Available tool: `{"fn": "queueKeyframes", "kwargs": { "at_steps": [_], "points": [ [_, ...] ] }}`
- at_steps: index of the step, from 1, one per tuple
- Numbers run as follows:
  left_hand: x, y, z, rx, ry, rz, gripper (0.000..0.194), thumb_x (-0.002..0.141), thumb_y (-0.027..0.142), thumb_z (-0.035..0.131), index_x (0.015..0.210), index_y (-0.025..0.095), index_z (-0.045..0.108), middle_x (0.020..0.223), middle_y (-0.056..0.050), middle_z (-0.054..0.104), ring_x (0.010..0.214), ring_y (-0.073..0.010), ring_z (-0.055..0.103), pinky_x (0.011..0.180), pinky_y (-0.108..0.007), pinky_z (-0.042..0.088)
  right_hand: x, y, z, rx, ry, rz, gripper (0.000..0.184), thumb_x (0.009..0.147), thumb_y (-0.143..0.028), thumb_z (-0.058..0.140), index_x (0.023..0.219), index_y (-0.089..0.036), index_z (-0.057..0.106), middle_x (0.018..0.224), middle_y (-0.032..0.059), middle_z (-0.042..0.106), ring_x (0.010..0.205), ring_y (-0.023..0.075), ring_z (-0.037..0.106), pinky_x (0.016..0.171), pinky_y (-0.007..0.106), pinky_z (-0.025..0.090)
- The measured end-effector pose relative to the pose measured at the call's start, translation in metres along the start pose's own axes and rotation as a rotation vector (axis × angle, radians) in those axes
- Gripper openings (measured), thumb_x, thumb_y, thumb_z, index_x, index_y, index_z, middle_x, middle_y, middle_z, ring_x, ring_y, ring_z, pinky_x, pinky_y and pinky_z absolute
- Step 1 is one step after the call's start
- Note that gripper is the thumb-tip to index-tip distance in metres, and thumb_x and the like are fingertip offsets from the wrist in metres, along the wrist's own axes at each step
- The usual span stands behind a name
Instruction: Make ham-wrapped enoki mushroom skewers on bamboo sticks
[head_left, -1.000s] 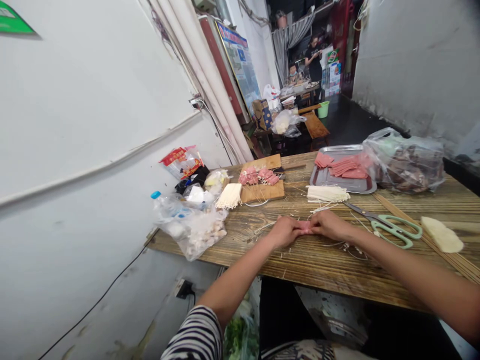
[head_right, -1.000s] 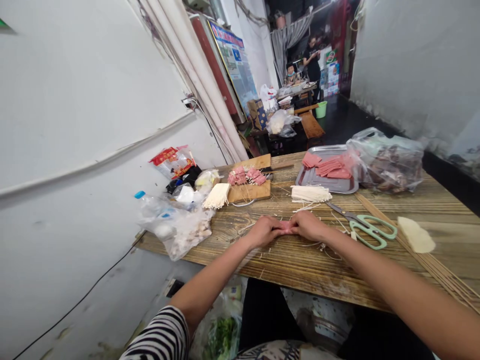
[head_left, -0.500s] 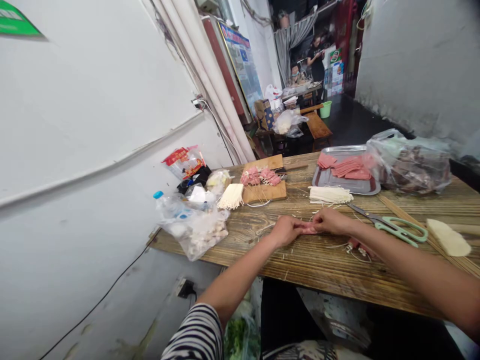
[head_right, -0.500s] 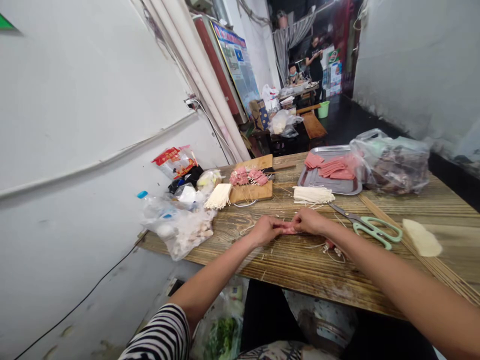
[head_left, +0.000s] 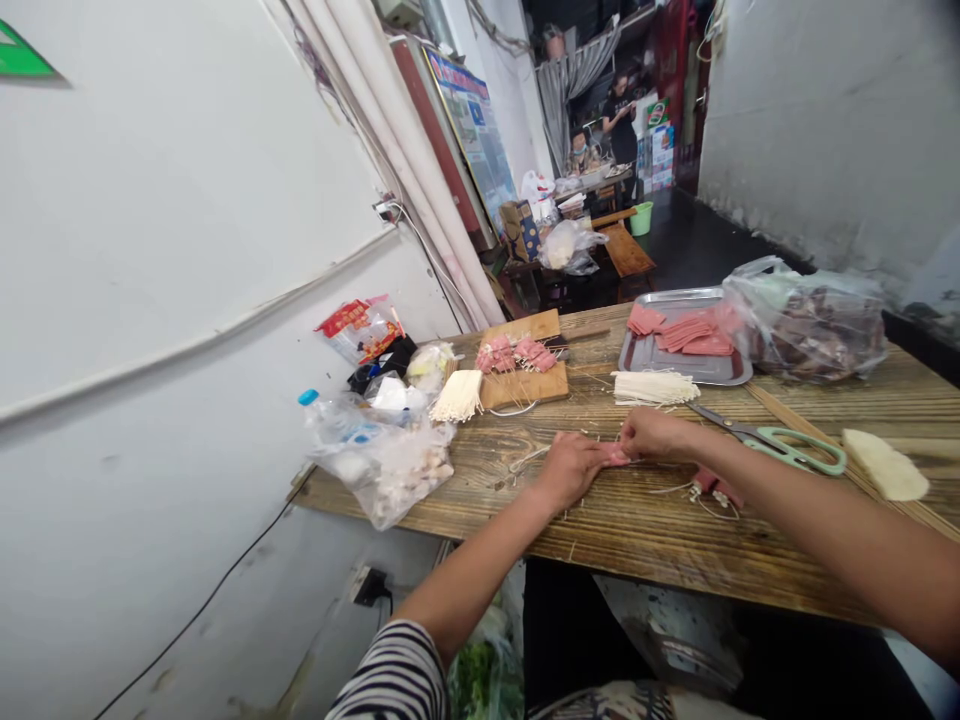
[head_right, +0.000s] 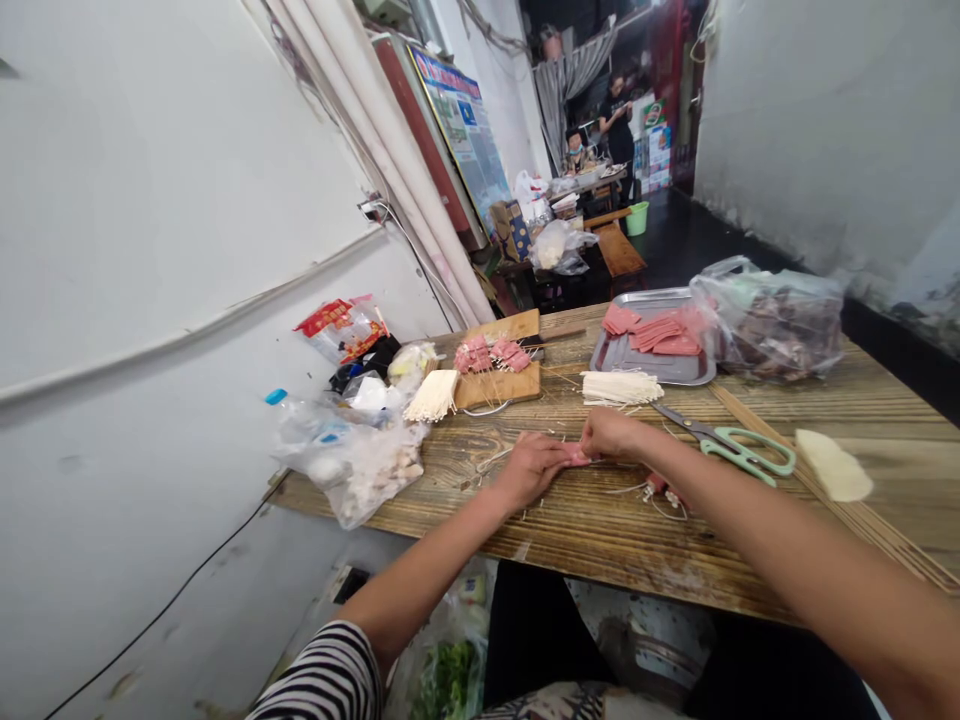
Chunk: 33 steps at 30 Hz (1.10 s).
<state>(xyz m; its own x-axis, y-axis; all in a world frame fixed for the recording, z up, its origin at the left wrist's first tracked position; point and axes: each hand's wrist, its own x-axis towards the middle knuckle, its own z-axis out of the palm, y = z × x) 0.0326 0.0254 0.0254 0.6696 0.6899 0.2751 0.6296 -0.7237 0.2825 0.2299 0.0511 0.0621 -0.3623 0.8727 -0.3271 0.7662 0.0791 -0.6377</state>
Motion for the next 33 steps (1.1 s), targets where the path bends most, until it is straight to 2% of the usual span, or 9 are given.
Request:
{"fn": "queueKeyframes", "kwargs": {
  "at_steps": [3, 8, 13, 15, 19, 22, 25, 29, 33],
  "points": [
    [0.000, -0.001, 0.002, 0.014, 0.009, 0.024, 0.022, 0.092, 0.036, 0.057, 0.106, 0.028, 0.073, 0.102, -0.005, 0.073, 0.092, -0.0187, 0.059, 0.085, -0.033, 0.039, -0.001, -0.002, 0.000, -0.028, 0.010, 0.004, 0.014, 0.061, -0.024, 0.059, 0.051, -0.015, 0.062, 0.044, -0.0035, 0.046, 0.047, 0.0079, 0.037, 0.046, 0.022, 0.027],
    [0.006, 0.000, 0.000, 0.008, -0.033, 0.021, 0.024, 0.094, 0.034, 0.053, 0.106, 0.028, 0.074, 0.095, -0.005, 0.074, 0.086, -0.0182, 0.059, 0.081, -0.032, 0.038, 0.003, 0.000, 0.001, -0.115, 0.039, -0.016, 0.014, 0.064, -0.019, 0.058, 0.052, -0.015, 0.065, 0.046, -0.0022, 0.051, 0.048, 0.0086, 0.041, 0.048, 0.022, 0.028],
    [0.010, 0.001, -0.004, -0.039, -0.044, 0.021, 0.022, 0.093, 0.034, 0.056, 0.104, 0.028, 0.074, 0.092, -0.004, 0.075, 0.081, -0.0171, 0.060, 0.078, -0.031, 0.038, 0.001, 0.007, 0.005, -0.222, 0.170, -0.034, 0.014, 0.070, -0.022, 0.062, 0.061, -0.015, 0.069, 0.055, 0.0025, 0.060, 0.057, 0.0127, 0.051, 0.055, 0.024, 0.033],
    [0.010, 0.000, -0.003, -0.047, -0.043, 0.013, 0.021, 0.092, 0.033, 0.057, 0.102, 0.027, 0.075, 0.093, -0.004, 0.075, 0.082, -0.0172, 0.061, 0.080, -0.031, 0.038, -0.005, 0.010, 0.012, -0.263, 0.231, -0.143, 0.015, 0.077, -0.025, 0.061, 0.071, -0.016, 0.071, 0.072, 0.0058, 0.066, 0.070, 0.0154, 0.055, 0.063, 0.025, 0.036],
    [0.011, -0.003, 0.003, -0.040, -0.030, 0.004, 0.019, 0.091, 0.032, 0.059, 0.095, 0.025, 0.076, 0.090, -0.004, 0.076, 0.083, -0.0181, 0.061, 0.083, -0.033, 0.039, -0.018, 0.020, 0.033, -0.478, 0.389, -0.575, 0.029, 0.094, -0.028, 0.045, 0.087, -0.017, 0.070, 0.084, 0.0086, 0.065, 0.082, 0.0188, 0.053, 0.072, 0.029, 0.038],
    [0.010, -0.004, 0.005, -0.055, -0.021, -0.025, 0.017, 0.090, 0.030, 0.061, 0.098, 0.026, 0.075, 0.087, -0.004, 0.075, 0.083, -0.0180, 0.061, 0.082, -0.033, 0.040, -0.020, 0.025, 0.047, -0.589, 0.452, -0.625, 0.033, 0.096, -0.022, 0.039, 0.083, -0.015, 0.068, 0.080, 0.0089, 0.062, 0.077, 0.0186, 0.050, 0.069, 0.030, 0.038],
    [0.008, -0.003, 0.005, -0.081, 0.007, -0.085, 0.017, 0.088, 0.031, 0.064, 0.101, 0.027, 0.075, 0.087, -0.003, 0.075, 0.083, -0.0180, 0.061, 0.083, -0.033, 0.040, -0.015, 0.025, 0.047, -0.614, 0.413, -0.579, 0.034, 0.095, -0.020, 0.039, 0.077, -0.015, 0.068, 0.079, 0.0090, 0.062, 0.076, 0.0182, 0.050, 0.068, 0.029, 0.036],
    [0.001, 0.000, 0.005, -0.085, 0.053, -0.117, 0.019, 0.086, 0.034, 0.066, 0.101, 0.025, 0.074, 0.092, -0.003, 0.075, 0.087, -0.0185, 0.060, 0.084, -0.034, 0.039, -0.007, 0.017, 0.033, -0.535, 0.257, -0.575, 0.039, 0.095, -0.023, 0.039, 0.074, -0.016, 0.071, 0.076, 0.0096, 0.065, 0.074, 0.0180, 0.053, 0.068, 0.028, 0.035],
    [0.001, 0.005, 0.003, -0.015, 0.049, -0.091, 0.024, 0.093, 0.036, 0.056, 0.101, 0.023, 0.074, 0.095, -0.006, 0.074, 0.092, -0.0199, 0.058, 0.084, -0.035, 0.038, 0.001, 0.012, 0.020, -0.453, 0.129, -0.478, 0.031, 0.090, -0.025, 0.047, 0.080, -0.015, 0.075, 0.081, 0.0122, 0.070, 0.077, 0.0190, 0.057, 0.070, 0.028, 0.036]
  ]
}}
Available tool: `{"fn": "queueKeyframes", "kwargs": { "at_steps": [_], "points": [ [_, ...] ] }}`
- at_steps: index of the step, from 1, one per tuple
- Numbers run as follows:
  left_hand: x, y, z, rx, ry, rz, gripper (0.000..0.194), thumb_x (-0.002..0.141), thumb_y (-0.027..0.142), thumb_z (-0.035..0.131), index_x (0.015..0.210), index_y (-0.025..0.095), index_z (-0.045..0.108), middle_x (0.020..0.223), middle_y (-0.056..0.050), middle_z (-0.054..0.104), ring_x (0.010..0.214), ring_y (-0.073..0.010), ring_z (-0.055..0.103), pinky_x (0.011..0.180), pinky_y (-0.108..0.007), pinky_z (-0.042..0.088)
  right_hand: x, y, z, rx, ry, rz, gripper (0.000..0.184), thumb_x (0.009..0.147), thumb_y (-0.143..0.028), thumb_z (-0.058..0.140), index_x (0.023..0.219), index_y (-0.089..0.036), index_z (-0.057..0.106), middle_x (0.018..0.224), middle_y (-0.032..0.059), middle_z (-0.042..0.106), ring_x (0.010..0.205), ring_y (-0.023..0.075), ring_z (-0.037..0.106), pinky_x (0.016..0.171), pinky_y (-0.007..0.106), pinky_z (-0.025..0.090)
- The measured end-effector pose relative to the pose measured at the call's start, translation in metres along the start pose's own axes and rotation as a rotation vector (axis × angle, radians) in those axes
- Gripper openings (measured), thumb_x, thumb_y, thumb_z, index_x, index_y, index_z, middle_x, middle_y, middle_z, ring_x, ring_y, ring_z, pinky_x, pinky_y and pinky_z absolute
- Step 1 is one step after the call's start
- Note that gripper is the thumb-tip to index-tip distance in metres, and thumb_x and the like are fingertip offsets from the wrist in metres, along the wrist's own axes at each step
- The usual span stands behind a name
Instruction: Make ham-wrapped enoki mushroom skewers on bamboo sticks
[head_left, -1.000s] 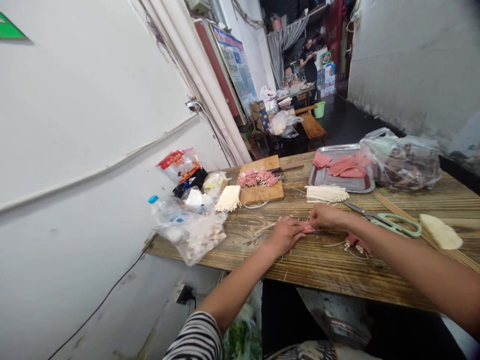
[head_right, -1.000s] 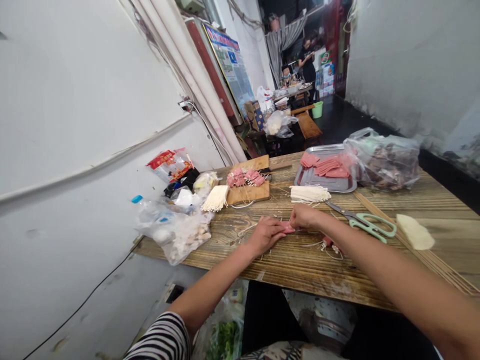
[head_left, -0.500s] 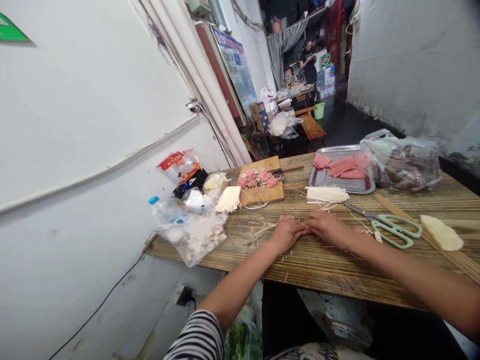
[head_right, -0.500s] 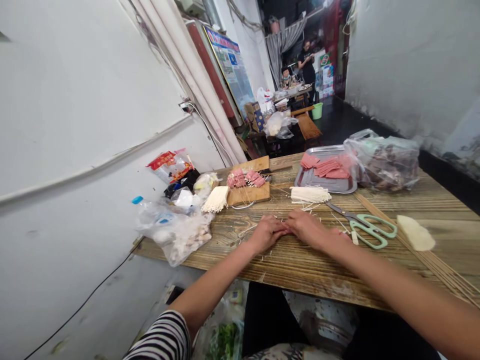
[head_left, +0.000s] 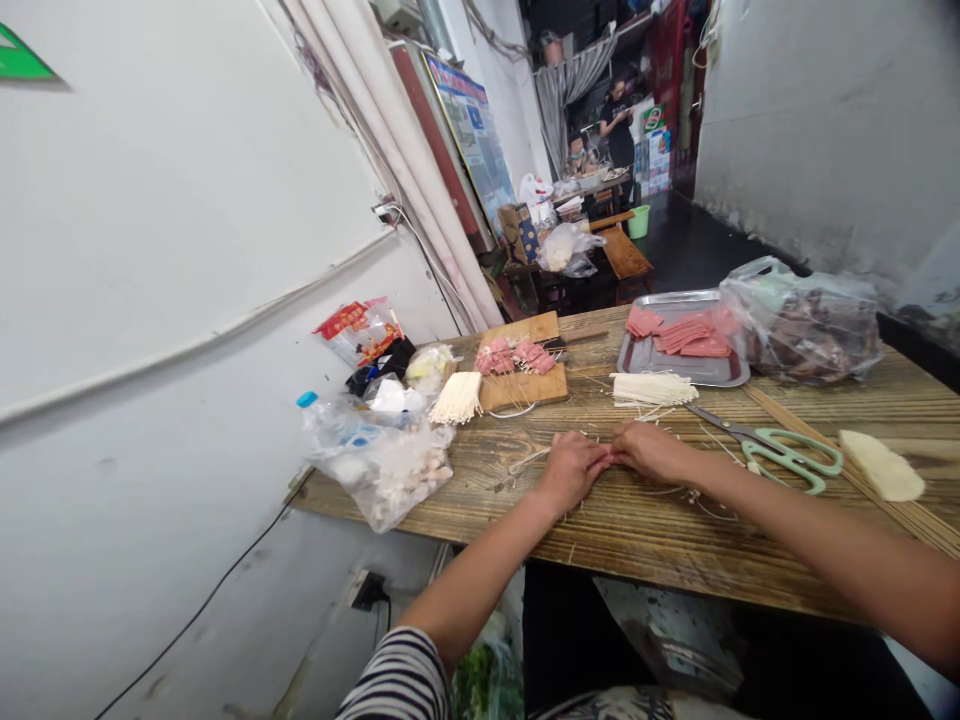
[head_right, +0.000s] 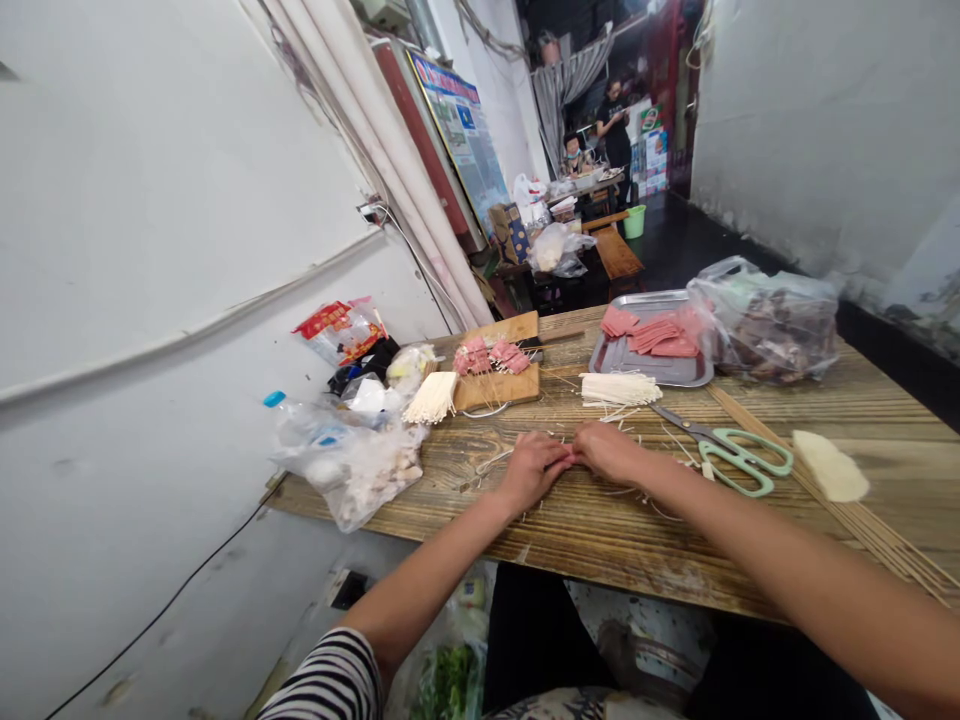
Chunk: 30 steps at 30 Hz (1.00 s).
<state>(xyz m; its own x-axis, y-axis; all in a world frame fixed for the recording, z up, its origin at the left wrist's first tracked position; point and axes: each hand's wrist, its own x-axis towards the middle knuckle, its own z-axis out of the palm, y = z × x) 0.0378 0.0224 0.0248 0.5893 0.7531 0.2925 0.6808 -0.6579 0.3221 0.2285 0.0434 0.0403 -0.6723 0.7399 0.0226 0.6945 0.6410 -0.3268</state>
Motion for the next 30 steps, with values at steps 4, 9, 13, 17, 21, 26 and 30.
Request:
{"fn": "queueKeyframes", "kwargs": {
  "at_steps": [4, 9, 13, 17, 21, 26, 30],
  "points": [
    [0.011, 0.000, -0.005, 0.036, -0.071, -0.028, 0.028, 0.092, 0.041, 0.055, 0.100, 0.024, 0.075, 0.089, -0.007, 0.074, 0.090, -0.0213, 0.059, 0.084, -0.036, 0.038, 0.009, 0.009, -0.007, 0.038, -0.081, 0.038, 0.025, 0.082, -0.026, 0.055, 0.080, -0.016, 0.077, 0.073, 0.0084, 0.071, 0.064, 0.0157, 0.055, 0.063, 0.026, 0.036],
    [0.031, -0.007, -0.012, -0.061, -0.218, -0.097, 0.027, 0.089, 0.044, 0.059, 0.091, 0.024, 0.077, 0.084, -0.003, 0.076, 0.081, -0.0183, 0.064, 0.082, -0.031, 0.040, 0.009, 0.010, -0.013, 0.052, -0.095, 0.057, 0.026, 0.082, -0.028, 0.053, 0.081, -0.017, 0.076, 0.068, 0.0057, 0.069, 0.061, 0.0148, 0.054, 0.060, 0.025, 0.036],
    [0.039, -0.011, -0.017, -0.085, -0.306, -0.146, 0.024, 0.090, 0.041, 0.058, 0.093, 0.027, 0.077, 0.088, -0.003, 0.077, 0.083, -0.0194, 0.066, 0.082, -0.030, 0.043, 0.000, 0.003, -0.007, -0.006, 0.107, -0.010, 0.030, 0.089, -0.030, 0.048, 0.093, -0.016, 0.074, 0.087, 0.0119, 0.069, 0.081, 0.0202, 0.057, 0.075, 0.030, 0.039],
    [0.041, -0.013, -0.017, -0.179, -0.332, -0.215, 0.018, 0.085, 0.030, 0.064, 0.097, 0.025, 0.077, 0.093, -0.002, 0.077, 0.085, -0.0189, 0.068, 0.079, -0.028, 0.046, -0.002, 0.003, 0.001, -0.088, 0.127, -0.092, 0.040, 0.094, -0.036, 0.042, 0.081, -0.016, 0.075, 0.077, 0.0112, 0.065, 0.075, 0.0198, 0.054, 0.071, 0.030, 0.036],
    [0.036, -0.010, -0.012, -0.219, -0.223, -0.243, 0.018, 0.087, 0.028, 0.062, 0.096, 0.023, 0.077, 0.090, -0.001, 0.077, 0.083, -0.0178, 0.068, 0.079, -0.028, 0.047, 0.005, 0.010, -0.002, -0.032, 0.054, -0.065, 0.039, 0.093, -0.033, 0.043, 0.079, -0.016, 0.075, 0.079, 0.0116, 0.067, 0.074, 0.0181, 0.055, 0.071, 0.028, 0.037],
    [0.029, -0.002, -0.003, 0.000, -0.073, -0.074, 0.020, 0.089, 0.035, 0.061, 0.095, 0.025, 0.077, 0.087, -0.006, 0.076, 0.086, -0.0225, 0.065, 0.087, -0.039, 0.042, 0.015, 0.020, -0.014, 0.043, -0.059, -0.011, 0.024, 0.082, -0.027, 0.055, 0.081, -0.018, 0.077, 0.074, 0.0080, 0.071, 0.064, 0.0153, 0.056, 0.061, 0.024, 0.037],
    [0.027, -0.002, 0.002, 0.090, -0.073, -0.017, 0.027, 0.091, 0.040, 0.057, 0.088, 0.023, 0.078, 0.079, -0.006, 0.074, 0.081, -0.0231, 0.063, 0.087, -0.043, 0.040, 0.016, 0.022, -0.018, 0.071, -0.109, 0.014, 0.020, 0.079, -0.026, 0.058, 0.083, -0.019, 0.077, 0.070, 0.0053, 0.070, 0.058, 0.0142, 0.055, 0.057, 0.023, 0.037]
  ]
}}
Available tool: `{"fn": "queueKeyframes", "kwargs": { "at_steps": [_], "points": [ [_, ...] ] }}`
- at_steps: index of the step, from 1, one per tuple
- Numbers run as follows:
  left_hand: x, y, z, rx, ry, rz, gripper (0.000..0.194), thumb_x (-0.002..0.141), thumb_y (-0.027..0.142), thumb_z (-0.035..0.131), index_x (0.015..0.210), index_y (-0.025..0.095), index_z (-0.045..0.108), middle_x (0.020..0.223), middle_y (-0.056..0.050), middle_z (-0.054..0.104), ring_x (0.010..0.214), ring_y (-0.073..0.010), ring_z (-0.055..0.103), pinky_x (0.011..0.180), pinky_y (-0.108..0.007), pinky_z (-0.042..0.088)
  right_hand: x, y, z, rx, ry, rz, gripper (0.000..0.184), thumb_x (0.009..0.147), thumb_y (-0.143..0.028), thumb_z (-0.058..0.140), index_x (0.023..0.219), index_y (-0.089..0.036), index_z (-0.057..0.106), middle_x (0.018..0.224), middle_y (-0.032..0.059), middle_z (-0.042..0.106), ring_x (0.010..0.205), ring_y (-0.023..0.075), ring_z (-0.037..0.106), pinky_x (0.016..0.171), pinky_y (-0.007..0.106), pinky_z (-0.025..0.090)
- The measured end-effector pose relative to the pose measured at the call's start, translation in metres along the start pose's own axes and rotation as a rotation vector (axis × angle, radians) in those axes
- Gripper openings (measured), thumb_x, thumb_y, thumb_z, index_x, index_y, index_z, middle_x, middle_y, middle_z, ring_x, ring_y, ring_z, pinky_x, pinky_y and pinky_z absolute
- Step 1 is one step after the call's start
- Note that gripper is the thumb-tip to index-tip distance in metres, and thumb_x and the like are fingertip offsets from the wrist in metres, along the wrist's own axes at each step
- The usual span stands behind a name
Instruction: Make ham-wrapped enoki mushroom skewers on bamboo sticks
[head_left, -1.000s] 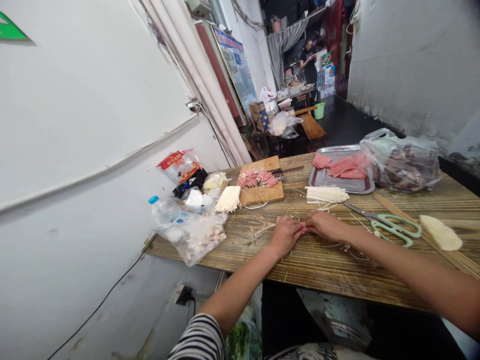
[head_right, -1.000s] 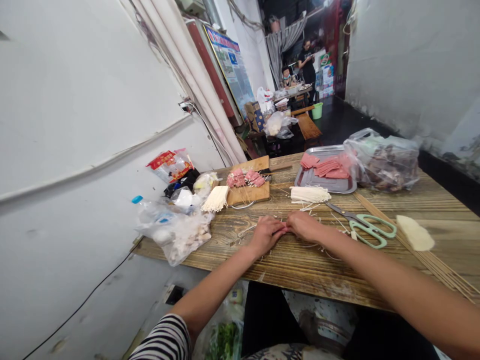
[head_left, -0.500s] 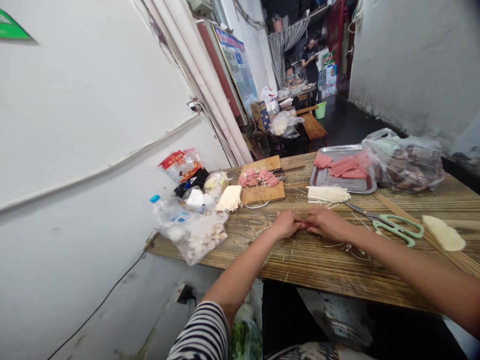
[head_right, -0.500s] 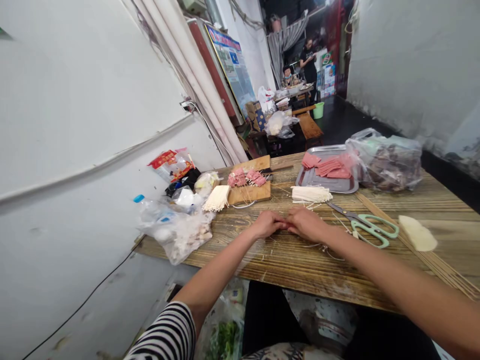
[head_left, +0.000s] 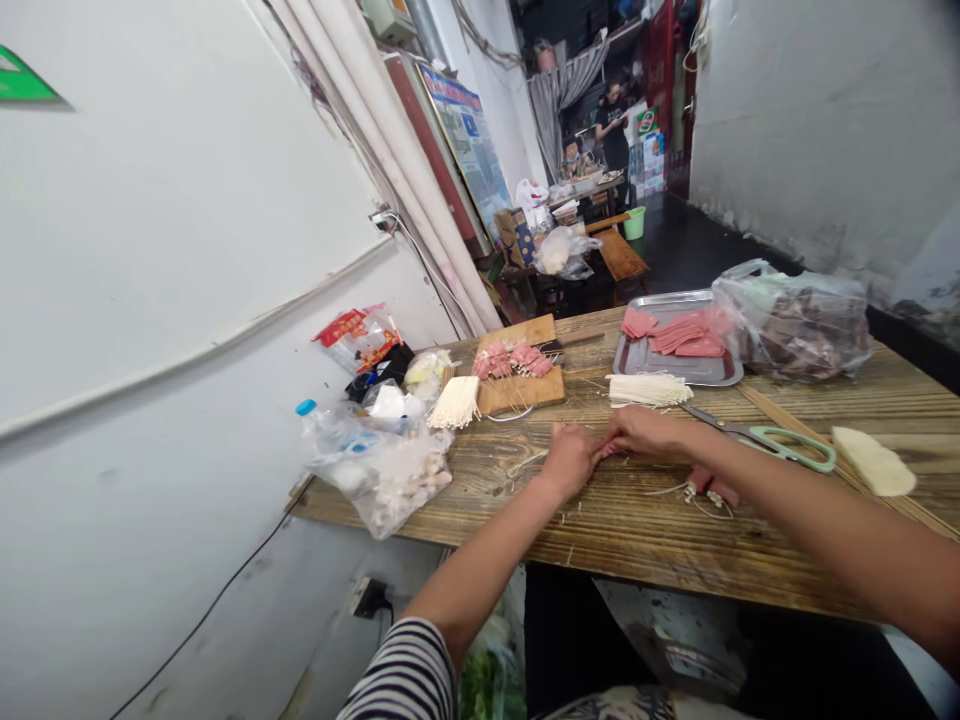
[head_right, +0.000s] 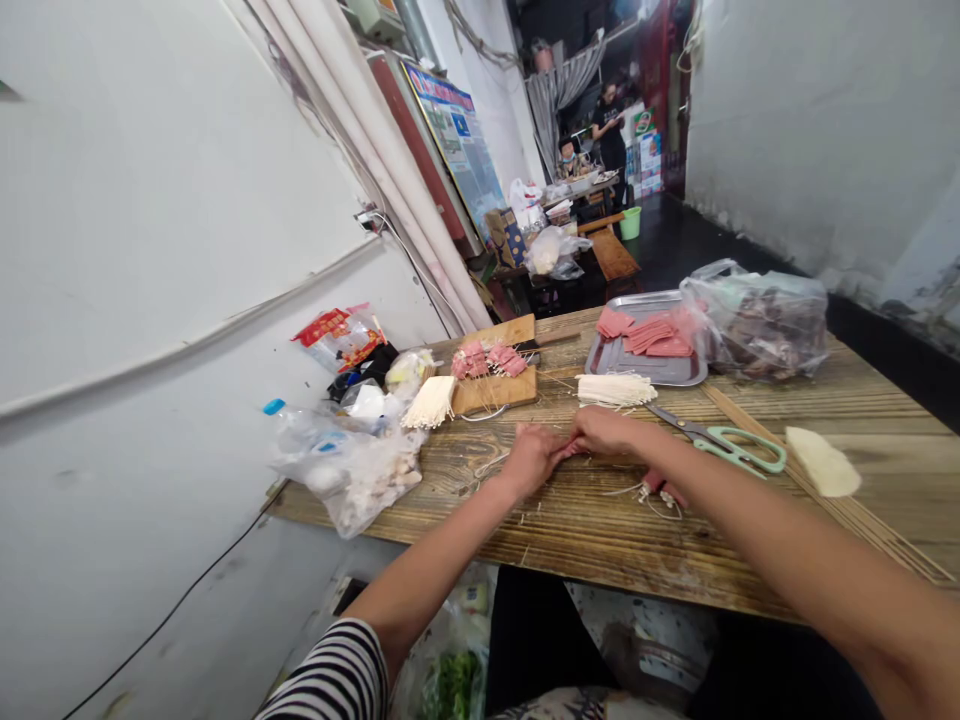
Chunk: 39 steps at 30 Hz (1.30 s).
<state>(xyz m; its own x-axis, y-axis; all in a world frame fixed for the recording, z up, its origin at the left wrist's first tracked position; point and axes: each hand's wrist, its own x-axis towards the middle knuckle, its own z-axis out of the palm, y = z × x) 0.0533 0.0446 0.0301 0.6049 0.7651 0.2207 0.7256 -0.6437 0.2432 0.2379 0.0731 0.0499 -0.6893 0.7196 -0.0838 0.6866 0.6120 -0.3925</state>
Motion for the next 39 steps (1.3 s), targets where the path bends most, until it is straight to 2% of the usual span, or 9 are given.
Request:
{"fn": "queueKeyframes", "kwargs": {
  "at_steps": [6, 10, 13, 18, 22, 25, 30, 35, 39],
  "points": [
    [0.004, -0.007, -0.001, -0.045, -0.045, 0.024, 0.030, 0.093, 0.039, 0.053, 0.092, 0.021, 0.077, 0.083, -0.006, 0.075, 0.081, -0.0215, 0.065, 0.084, -0.038, 0.042, -0.012, -0.008, 0.013, -0.154, 0.189, -0.070, 0.026, 0.087, -0.027, 0.052, 0.086, -0.015, 0.075, 0.087, 0.0135, 0.070, 0.084, 0.0217, 0.060, 0.075, 0.030, 0.040],
    [-0.001, -0.001, -0.004, -0.014, -0.030, 0.010, 0.026, 0.093, 0.037, 0.054, 0.092, 0.022, 0.076, 0.085, -0.006, 0.075, 0.084, -0.0218, 0.064, 0.084, -0.038, 0.042, -0.015, -0.007, 0.018, -0.169, 0.166, -0.091, 0.033, 0.091, -0.025, 0.045, 0.083, -0.013, 0.074, 0.083, 0.0135, 0.069, 0.082, 0.0212, 0.059, 0.077, 0.031, 0.041],
    [-0.013, 0.008, 0.000, 0.023, 0.048, -0.016, 0.024, 0.092, 0.037, 0.056, 0.104, 0.024, 0.072, 0.087, -0.006, 0.074, 0.086, -0.0225, 0.062, 0.083, -0.038, 0.041, -0.015, -0.002, 0.018, -0.061, 0.148, -0.128, 0.032, 0.091, -0.030, 0.046, 0.089, -0.015, 0.074, 0.083, 0.0108, 0.069, 0.080, 0.0193, 0.060, 0.077, 0.029, 0.042],
    [-0.027, 0.017, 0.011, 0.046, 0.108, 0.056, 0.029, 0.098, 0.034, 0.044, 0.106, 0.022, 0.070, 0.091, -0.006, 0.073, 0.086, -0.0197, 0.061, 0.083, -0.036, 0.039, -0.024, -0.005, 0.014, -0.036, 0.140, -0.083, 0.028, 0.089, -0.030, 0.049, 0.087, -0.015, 0.073, 0.086, 0.0112, 0.069, 0.082, 0.0213, 0.060, 0.077, 0.031, 0.043],
    [-0.027, 0.021, 0.012, 0.047, 0.144, 0.062, 0.032, 0.099, 0.037, 0.041, 0.104, 0.025, 0.071, 0.089, -0.003, 0.074, 0.084, -0.0170, 0.060, 0.080, -0.034, 0.038, -0.072, -0.010, 0.008, -0.055, 0.417, 0.001, 0.031, 0.091, -0.037, 0.047, 0.100, -0.017, 0.069, 0.096, 0.0126, 0.068, 0.093, 0.0255, 0.059, 0.082, 0.036, 0.044],
    [-0.026, 0.021, 0.011, 0.024, 0.188, 0.051, 0.032, 0.098, 0.040, 0.043, 0.104, 0.027, 0.072, 0.093, -0.002, 0.074, 0.086, -0.0166, 0.058, 0.078, -0.032, 0.039, -0.134, -0.006, 0.011, -0.073, 0.601, 0.235, 0.036, 0.094, -0.039, 0.038, 0.092, -0.023, 0.070, 0.090, 0.0125, 0.068, 0.090, 0.0284, 0.060, 0.079, 0.040, 0.045],
    [-0.024, 0.020, 0.015, -0.102, 0.238, 0.082, 0.033, 0.098, 0.037, 0.045, 0.102, 0.022, 0.073, 0.089, -0.004, 0.074, 0.082, -0.0161, 0.060, 0.079, -0.031, 0.044, -0.217, 0.009, 0.045, -0.134, 0.634, 0.397, 0.038, 0.090, -0.044, 0.038, 0.088, -0.027, 0.071, 0.088, 0.0151, 0.066, 0.089, 0.0363, 0.060, 0.079, 0.050, 0.046],
    [-0.021, 0.030, 0.020, -0.177, 0.251, 0.068, 0.030, 0.098, 0.033, 0.046, 0.105, 0.021, 0.072, 0.092, -0.004, 0.075, 0.081, -0.0155, 0.063, 0.080, -0.030, 0.046, -0.234, 0.019, 0.076, -0.143, 0.627, 0.399, 0.032, 0.089, -0.041, 0.042, 0.093, -0.032, 0.073, 0.095, 0.0122, 0.067, 0.094, 0.0361, 0.060, 0.086, 0.051, 0.045],
    [-0.015, 0.044, 0.024, -0.190, 0.242, -0.003, 0.027, 0.096, 0.033, 0.049, 0.100, 0.022, 0.074, 0.089, -0.003, 0.075, 0.078, -0.0145, 0.064, 0.077, -0.028, 0.045, -0.230, 0.020, 0.084, -0.117, 0.645, 0.294, 0.029, 0.090, -0.032, 0.043, 0.097, -0.030, 0.071, 0.091, 0.0098, 0.067, 0.086, 0.0284, 0.062, 0.077, 0.043, 0.050]
  ]
}}
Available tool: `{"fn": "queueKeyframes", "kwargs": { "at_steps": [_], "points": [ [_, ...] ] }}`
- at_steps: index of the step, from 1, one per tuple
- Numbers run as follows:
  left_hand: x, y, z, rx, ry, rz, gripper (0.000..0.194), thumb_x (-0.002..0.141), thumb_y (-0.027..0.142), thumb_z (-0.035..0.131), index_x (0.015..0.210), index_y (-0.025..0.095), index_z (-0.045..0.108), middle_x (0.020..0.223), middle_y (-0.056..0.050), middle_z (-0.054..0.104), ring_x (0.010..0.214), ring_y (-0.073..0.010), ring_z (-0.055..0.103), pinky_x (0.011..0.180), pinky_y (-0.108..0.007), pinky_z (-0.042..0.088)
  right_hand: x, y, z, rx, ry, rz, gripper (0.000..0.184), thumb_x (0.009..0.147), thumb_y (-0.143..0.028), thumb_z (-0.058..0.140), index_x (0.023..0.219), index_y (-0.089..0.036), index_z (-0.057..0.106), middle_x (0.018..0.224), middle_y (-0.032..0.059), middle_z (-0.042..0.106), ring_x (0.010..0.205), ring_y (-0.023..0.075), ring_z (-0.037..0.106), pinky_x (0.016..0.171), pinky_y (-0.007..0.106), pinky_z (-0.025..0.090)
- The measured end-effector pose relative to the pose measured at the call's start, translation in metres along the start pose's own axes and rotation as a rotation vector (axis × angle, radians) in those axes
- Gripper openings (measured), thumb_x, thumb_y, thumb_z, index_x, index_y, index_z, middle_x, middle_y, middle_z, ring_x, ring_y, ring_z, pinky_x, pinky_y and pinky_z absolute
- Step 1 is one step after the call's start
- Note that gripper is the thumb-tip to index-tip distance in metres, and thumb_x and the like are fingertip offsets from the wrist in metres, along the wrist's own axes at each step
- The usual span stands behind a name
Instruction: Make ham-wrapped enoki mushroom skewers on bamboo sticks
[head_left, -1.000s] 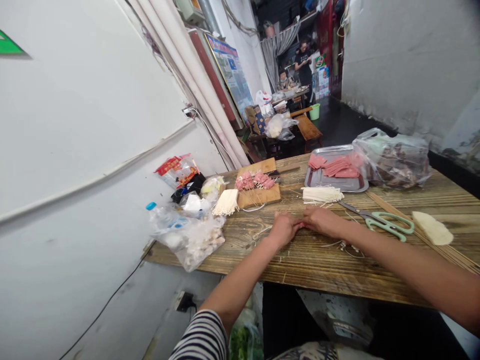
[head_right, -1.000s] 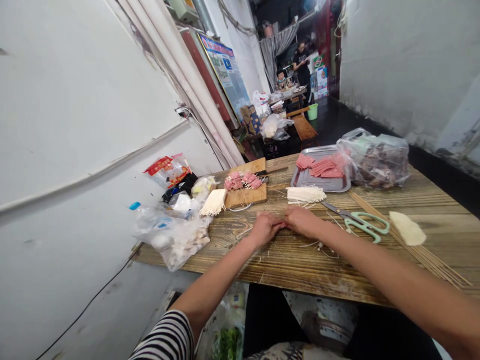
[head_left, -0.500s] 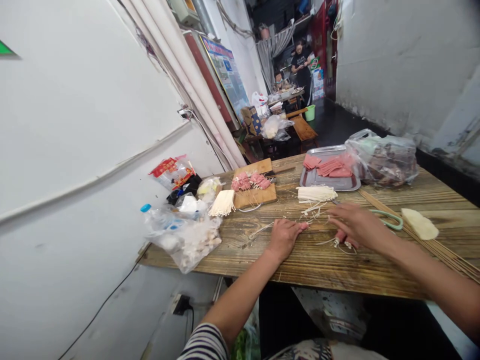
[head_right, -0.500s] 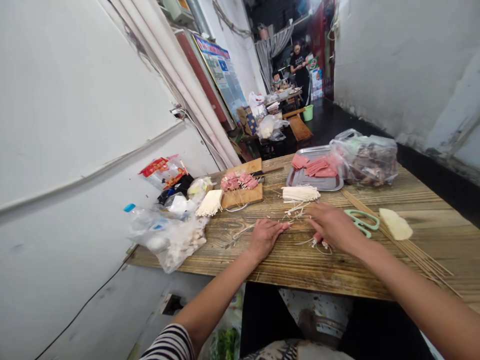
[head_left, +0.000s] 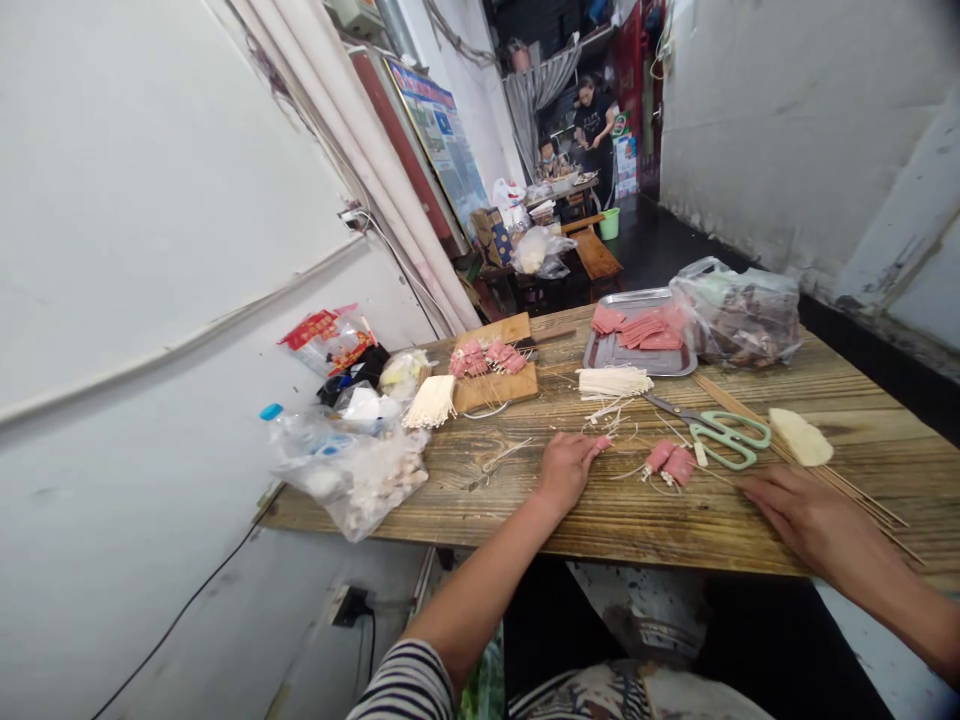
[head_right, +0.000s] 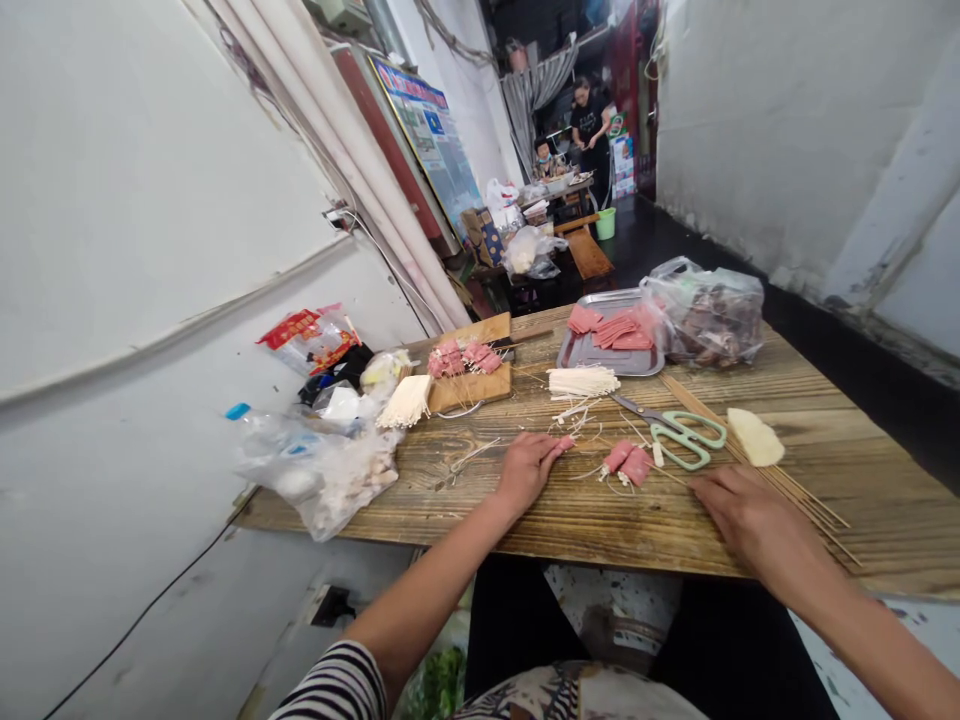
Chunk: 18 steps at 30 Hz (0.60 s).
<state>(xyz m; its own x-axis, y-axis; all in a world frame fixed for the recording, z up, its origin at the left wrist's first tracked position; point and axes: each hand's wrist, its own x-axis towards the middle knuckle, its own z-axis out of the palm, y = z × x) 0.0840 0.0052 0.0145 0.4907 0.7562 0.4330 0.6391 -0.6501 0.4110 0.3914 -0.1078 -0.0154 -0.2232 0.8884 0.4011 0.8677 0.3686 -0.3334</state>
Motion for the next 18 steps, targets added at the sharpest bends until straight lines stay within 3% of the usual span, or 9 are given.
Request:
{"fn": "queueKeyframes", "kwargs": {
  "at_steps": [6, 18],
  "points": [
    [0.009, 0.012, 0.010, 0.041, -0.020, -0.072, 0.029, 0.096, 0.031, 0.050, 0.089, 0.019, 0.076, 0.078, -0.003, 0.073, 0.071, -0.0146, 0.062, 0.071, -0.027, 0.043, -0.003, -0.013, -0.001, 0.063, 0.134, -0.087, 0.025, 0.092, -0.027, 0.044, 0.096, -0.024, 0.068, 0.088, 0.0070, 0.067, 0.079, 0.0218, 0.065, 0.067, 0.033, 0.051],
    [0.014, 0.025, 0.018, 0.118, -0.035, -0.081, 0.034, 0.097, 0.033, 0.048, 0.083, 0.017, 0.075, 0.077, -0.007, 0.074, 0.070, -0.0163, 0.063, 0.071, -0.028, 0.044, -0.009, -0.029, -0.002, 0.130, 0.006, -0.009, 0.029, 0.096, -0.033, 0.039, 0.090, -0.021, 0.065, 0.083, 0.0061, 0.061, 0.072, 0.0161, 0.058, 0.063, 0.028, 0.044]
  ]
}}
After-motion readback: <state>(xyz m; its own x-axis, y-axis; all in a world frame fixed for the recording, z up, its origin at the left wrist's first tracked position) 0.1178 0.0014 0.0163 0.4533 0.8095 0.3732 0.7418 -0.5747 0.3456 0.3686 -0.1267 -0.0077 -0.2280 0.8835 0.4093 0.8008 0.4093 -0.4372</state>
